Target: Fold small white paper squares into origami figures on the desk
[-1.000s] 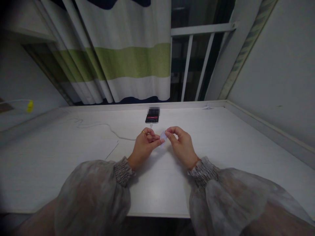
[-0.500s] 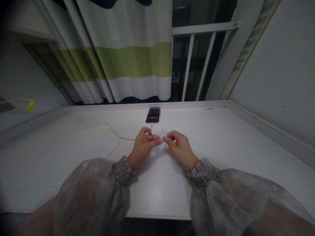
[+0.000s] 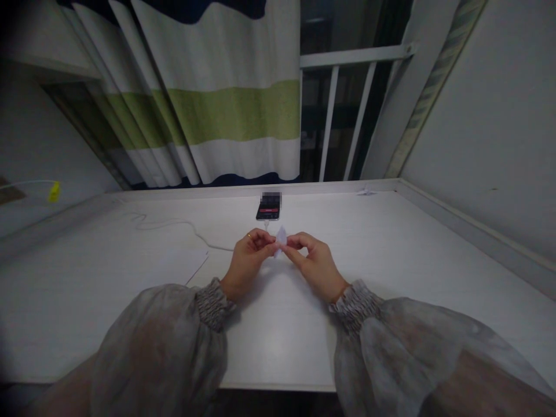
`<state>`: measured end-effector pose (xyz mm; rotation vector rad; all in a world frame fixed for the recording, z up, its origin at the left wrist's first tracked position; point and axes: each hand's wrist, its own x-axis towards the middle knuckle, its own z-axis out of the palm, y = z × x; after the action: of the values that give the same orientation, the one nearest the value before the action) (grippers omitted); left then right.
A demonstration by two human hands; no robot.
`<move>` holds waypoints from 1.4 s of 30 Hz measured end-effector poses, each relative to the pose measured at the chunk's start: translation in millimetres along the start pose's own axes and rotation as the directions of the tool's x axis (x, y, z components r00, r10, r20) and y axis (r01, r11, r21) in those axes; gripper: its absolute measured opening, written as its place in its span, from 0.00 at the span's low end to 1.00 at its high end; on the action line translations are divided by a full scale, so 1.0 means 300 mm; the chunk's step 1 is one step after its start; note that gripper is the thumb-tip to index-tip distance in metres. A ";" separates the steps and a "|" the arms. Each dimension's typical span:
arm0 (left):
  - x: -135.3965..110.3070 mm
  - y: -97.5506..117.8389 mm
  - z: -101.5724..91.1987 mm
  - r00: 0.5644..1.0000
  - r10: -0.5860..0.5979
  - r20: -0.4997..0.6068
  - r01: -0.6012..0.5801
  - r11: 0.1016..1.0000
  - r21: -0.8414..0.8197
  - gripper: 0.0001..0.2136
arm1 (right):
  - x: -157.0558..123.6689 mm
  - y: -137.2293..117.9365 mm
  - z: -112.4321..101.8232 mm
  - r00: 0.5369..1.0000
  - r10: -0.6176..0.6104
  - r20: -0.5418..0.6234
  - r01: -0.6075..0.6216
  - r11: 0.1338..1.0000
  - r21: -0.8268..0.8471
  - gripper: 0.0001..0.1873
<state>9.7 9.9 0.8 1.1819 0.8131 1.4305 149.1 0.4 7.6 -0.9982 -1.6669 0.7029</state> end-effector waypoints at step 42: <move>-0.011 -0.003 0.000 0.993 -0.046 0.108 0.055 0.995 -0.083 0.14 | 0.004 0.001 0.001 0.992 0.127 -0.023 -0.115 0.950 0.290 0.11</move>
<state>9.8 6.8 -0.8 1.1538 0.6968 1.3367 148.8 1.5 7.9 -0.9027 -1.4256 0.9704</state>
